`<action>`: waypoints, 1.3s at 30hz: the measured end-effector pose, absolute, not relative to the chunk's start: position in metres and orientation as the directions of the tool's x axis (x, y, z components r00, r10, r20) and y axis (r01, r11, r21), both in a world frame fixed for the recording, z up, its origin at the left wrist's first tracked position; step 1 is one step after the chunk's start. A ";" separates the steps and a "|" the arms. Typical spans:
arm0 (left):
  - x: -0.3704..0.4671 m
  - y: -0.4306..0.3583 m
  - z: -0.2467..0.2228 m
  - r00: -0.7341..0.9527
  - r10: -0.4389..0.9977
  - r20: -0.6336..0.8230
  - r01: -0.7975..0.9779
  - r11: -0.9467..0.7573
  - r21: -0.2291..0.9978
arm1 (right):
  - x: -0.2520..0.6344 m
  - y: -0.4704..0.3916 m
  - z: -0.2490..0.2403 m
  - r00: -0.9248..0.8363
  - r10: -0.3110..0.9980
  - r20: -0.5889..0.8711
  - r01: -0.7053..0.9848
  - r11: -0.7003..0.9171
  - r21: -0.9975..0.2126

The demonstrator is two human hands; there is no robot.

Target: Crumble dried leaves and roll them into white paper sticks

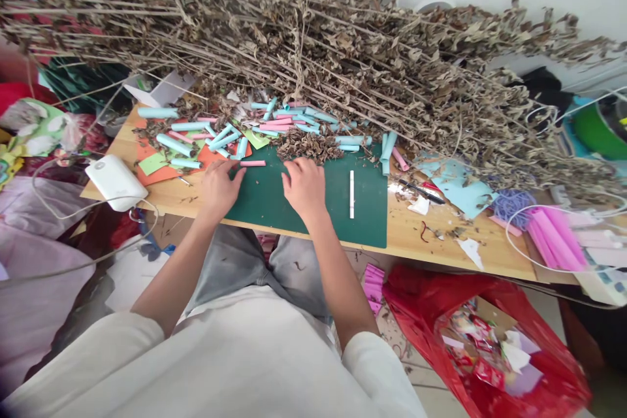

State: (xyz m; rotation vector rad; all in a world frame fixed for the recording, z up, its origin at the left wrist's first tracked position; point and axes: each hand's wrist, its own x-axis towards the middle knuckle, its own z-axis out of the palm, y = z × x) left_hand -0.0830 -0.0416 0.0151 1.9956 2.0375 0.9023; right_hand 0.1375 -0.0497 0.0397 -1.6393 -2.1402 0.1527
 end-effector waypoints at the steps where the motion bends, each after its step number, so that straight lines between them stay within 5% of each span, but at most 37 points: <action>1: -0.080 -0.042 0.015 -0.125 0.951 0.283 0.855 -0.042 0.517 | 0.128 -0.043 0.042 -0.246 0.936 0.252 0.890 0.321 -0.323; 8: -0.076 -0.041 0.013 -0.201 0.952 0.229 0.791 0.021 0.611 | 0.082 -0.013 0.043 -0.402 0.899 0.176 0.863 0.436 -0.256; 11: -0.073 -0.042 0.018 -0.216 0.940 0.263 0.703 -0.037 0.710 | 0.086 -0.021 0.043 -0.367 0.906 0.212 0.852 0.419 -0.315; 15: -0.054 -0.048 0.035 -0.193 0.953 0.233 0.367 -0.149 0.918 | 0.105 -0.049 0.046 -0.115 0.945 0.305 0.711 0.293 -0.640; 20: -0.014 -0.062 0.052 -0.106 0.975 0.196 0.066 -0.189 0.980 | 0.120 -0.083 0.046 0.180 0.975 0.130 0.168 0.100 -0.981; 26: 0.004 -0.071 0.056 -0.068 0.957 0.282 0.133 -0.271 0.953 | 0.126 -0.091 0.038 0.265 0.964 -0.010 -0.142 0.029 -0.989; 39: -0.004 -0.068 0.061 0.072 0.946 0.317 0.280 -0.324 0.904 | 0.128 -0.088 0.028 0.284 0.958 -0.051 -0.176 0.000 -0.984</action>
